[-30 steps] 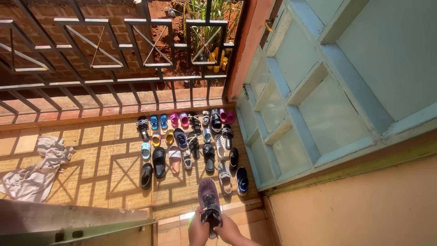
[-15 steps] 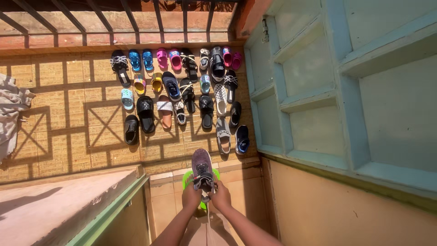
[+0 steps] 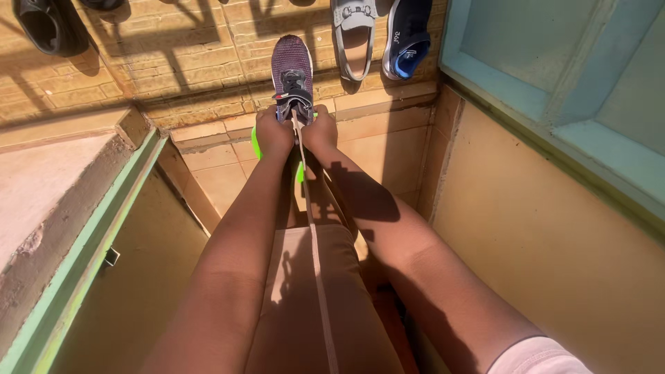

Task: The person repeatedly picks up pairs of shoes from an indoor wooden shoe rack, walks to an outdoor balcony, and places them on the tiled floor among other shoes. This cycle is performed multiple times with different pairs of shoes.

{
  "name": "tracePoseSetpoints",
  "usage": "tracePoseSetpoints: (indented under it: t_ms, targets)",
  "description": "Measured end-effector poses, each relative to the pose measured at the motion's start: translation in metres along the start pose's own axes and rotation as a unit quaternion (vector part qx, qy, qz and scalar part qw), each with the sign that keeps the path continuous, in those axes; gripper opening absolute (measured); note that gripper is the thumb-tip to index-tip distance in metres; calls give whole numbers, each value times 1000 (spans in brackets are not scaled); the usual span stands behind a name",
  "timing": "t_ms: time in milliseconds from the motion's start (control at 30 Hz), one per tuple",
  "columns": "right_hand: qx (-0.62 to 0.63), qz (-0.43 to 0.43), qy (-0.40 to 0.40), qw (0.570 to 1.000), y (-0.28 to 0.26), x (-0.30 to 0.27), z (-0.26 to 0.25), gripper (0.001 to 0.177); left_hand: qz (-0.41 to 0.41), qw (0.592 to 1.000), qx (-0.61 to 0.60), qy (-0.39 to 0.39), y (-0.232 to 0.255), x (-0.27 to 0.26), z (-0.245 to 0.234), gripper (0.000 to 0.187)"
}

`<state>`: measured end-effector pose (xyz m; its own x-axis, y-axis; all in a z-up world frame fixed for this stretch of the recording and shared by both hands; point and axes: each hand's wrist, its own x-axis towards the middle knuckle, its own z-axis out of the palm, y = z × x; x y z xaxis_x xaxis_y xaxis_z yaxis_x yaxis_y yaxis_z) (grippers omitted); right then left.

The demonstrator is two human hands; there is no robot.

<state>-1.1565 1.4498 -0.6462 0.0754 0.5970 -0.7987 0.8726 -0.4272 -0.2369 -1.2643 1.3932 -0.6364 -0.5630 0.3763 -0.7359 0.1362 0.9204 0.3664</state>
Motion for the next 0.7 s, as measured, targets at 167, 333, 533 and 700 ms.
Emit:
tracePoseSetpoints:
  t_ms: [167, 333, 533, 700]
  targets:
    - [130, 29, -138, 981, 5, 93, 29, 58, 73, 997, 7, 37, -26, 91, 59, 45]
    - [91, -28, -175, 980, 1, 142, 38, 66, 34, 999, -40, -11, -39, 152, 101, 40]
    - [175, 63, -274, 944, 16, 139, 21, 71, 99, 985, -122, -69, -44, 137, 113, 62]
    - [278, 95, -308, 905, 31, 95, -18, 61, -57, 908, -386, -156, -19, 84, 54, 55]
